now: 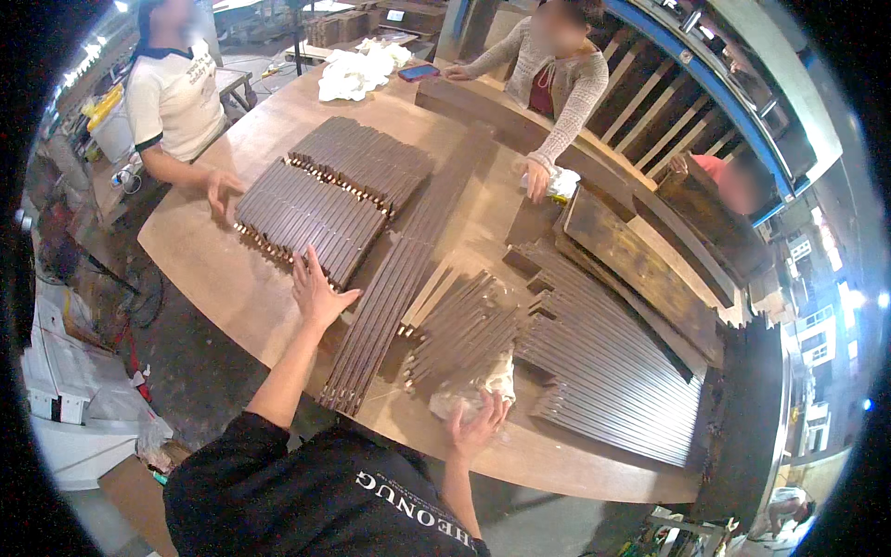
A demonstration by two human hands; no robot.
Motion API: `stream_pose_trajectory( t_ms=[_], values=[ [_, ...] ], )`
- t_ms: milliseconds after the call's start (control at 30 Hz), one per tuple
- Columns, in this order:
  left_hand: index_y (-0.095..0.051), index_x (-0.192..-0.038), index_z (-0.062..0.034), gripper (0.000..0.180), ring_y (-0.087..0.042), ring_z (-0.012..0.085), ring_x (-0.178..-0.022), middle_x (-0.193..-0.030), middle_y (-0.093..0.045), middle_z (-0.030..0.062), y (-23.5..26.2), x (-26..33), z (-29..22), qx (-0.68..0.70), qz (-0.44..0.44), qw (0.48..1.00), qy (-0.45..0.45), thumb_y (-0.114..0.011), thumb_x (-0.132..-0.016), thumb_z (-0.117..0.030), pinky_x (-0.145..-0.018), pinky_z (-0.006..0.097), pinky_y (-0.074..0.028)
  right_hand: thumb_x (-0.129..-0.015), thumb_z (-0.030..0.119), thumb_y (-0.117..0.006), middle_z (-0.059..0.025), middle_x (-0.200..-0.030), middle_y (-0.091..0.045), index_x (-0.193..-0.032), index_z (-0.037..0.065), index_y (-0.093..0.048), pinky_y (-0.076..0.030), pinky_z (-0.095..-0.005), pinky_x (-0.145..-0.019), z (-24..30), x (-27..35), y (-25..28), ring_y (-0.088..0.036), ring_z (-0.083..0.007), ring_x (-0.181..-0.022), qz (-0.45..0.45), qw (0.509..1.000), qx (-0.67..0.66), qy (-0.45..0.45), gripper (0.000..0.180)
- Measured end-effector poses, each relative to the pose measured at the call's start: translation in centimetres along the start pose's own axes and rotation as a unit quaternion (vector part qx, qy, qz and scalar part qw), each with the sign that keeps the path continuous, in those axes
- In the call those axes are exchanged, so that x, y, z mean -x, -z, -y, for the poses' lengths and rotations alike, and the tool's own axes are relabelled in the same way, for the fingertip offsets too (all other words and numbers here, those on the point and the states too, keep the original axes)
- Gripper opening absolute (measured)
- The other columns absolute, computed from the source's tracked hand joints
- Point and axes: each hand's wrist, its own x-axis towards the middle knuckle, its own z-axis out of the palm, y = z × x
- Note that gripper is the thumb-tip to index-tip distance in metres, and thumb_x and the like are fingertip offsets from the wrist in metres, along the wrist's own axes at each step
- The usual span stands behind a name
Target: The person aligns and inserts wooden segments with dowels into larger grooved wooden panels to assemble furniture components, then wipes the finished pieces with a cloth.
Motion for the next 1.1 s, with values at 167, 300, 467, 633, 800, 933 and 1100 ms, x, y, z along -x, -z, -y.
stream_pose_trajectory(
  t_ms=[167, 300, 467, 633, 800, 933, 1100],
  values=[
    [-0.015, -0.149, -0.0135, 0.111, -0.024, 0.0437, -0.135, -0.15, -0.012, 0.0273, -2.3, -1.5, 0.8, -0.003, -0.096, 0.995, 0.016, -0.083, -0.066, -0.04, -0.11, 0.052, -0.027, -0.077, 0.025, -0.066, -0.0155, -0.137, -0.042, -0.12, 0.007, -0.054, -0.024, -0.0523, -0.111, 0.8, -0.2, 0.1, -0.029, -0.042, -0.134, -0.003, 1.0, 0.002, -0.002, 0.048],
    [-0.023, -0.144, -0.0123, 0.1, -0.028, 0.0424, -0.133, -0.146, -0.019, 0.0253, -1.4, -0.8, 0.6, 0.048, -0.093, 0.994, -0.016, -0.083, -0.066, -0.033, -0.108, 0.05, -0.03, -0.078, 0.026, -0.064, -0.0165, -0.135, -0.043, -0.12, 0.005, -0.053, -0.024, -0.053, -0.111, 1.1, -0.1, 0.0, -0.03, -0.0415, -0.133, -0.015, 1.0, -0.003, 0.012, 0.047],
    [-0.022, -0.145, -0.0134, 0.102, -0.026, 0.0445, -0.133, -0.146, -0.019, 0.0231, -0.8, 0.6, -1.5, 0.007, -0.042, 0.999, 0.012, -0.083, -0.065, -0.035, -0.104, 0.058, -0.031, -0.082, 0.027, -0.063, -0.0174, -0.135, -0.044, -0.12, 0.004, -0.052, -0.023, -0.0533, -0.11, 0.8, 0.2, -0.2, -0.031, -0.0413, -0.132, -0.012, 1.0, -0.013, 0.013, 0.046],
    [-0.018, -0.149, -0.0161, 0.106, -0.028, 0.043, -0.134, -0.147, -0.023, 0.0244, 0.8, -1.3, -2.8, -0.088, 0.003, 0.994, -0.06, -0.077, -0.068, -0.05, -0.103, 0.061, -0.029, -0.081, 0.026, -0.063, -0.0168, -0.135, -0.045, -0.119, 0.004, -0.052, -0.023, -0.0525, -0.11, 0.8, 0.2, 0.7, -0.031, -0.0412, -0.132, -0.008, 1.0, -0.009, -0.016, 0.045],
    [-0.006, -0.152, -0.0218, 0.113, -0.029, 0.0437, -0.135, -0.151, -0.017, 0.0236, 2.1, -6.1, -5.6, -0.14, 0.134, 0.981, -0.005, -0.074, -0.068, -0.058, -0.106, 0.057, -0.03, -0.076, 0.023, -0.068, -0.0128, -0.135, -0.046, -0.121, 0.011, -0.055, -0.029, -0.0504, -0.109, 0.7, 0.0, 0.3, -0.033, -0.0402, -0.133, -0.015, 1.0, -0.012, -0.017, 0.048],
    [-0.016, -0.151, -0.021, 0.109, -0.031, 0.0447, -0.133, -0.149, -0.021, 0.0239, 1.7, -6.8, -6.0, -0.114, 0.113, 0.987, -0.022, -0.076, -0.065, -0.053, -0.104, 0.058, -0.031, -0.078, 0.02, -0.066, -0.017, -0.133, -0.046, -0.119, 0.006, -0.053, -0.024, -0.0514, -0.11, 0.7, -0.2, 0.3, -0.032, -0.041, -0.132, -0.015, 0.999, -0.028, -0.034, 0.045],
    [-0.028, -0.145, -0.0028, 0.1, -0.06, 0.0323, -0.104, -0.112, -0.062, 0.0177, 2.4, -9.2, -1.7, 0.29, 0.073, 0.944, -0.142, -0.08, -0.062, -0.024, -0.094, 0.039, -0.044, -0.072, 0.022, -0.069, -0.0152, -0.134, -0.045, -0.116, 0.009, -0.057, -0.025, -0.051, -0.109, 0.5, -0.7, -0.4, -0.031, -0.0401, -0.133, -0.039, 0.995, -0.084, -0.039, 0.048]
  ],
)
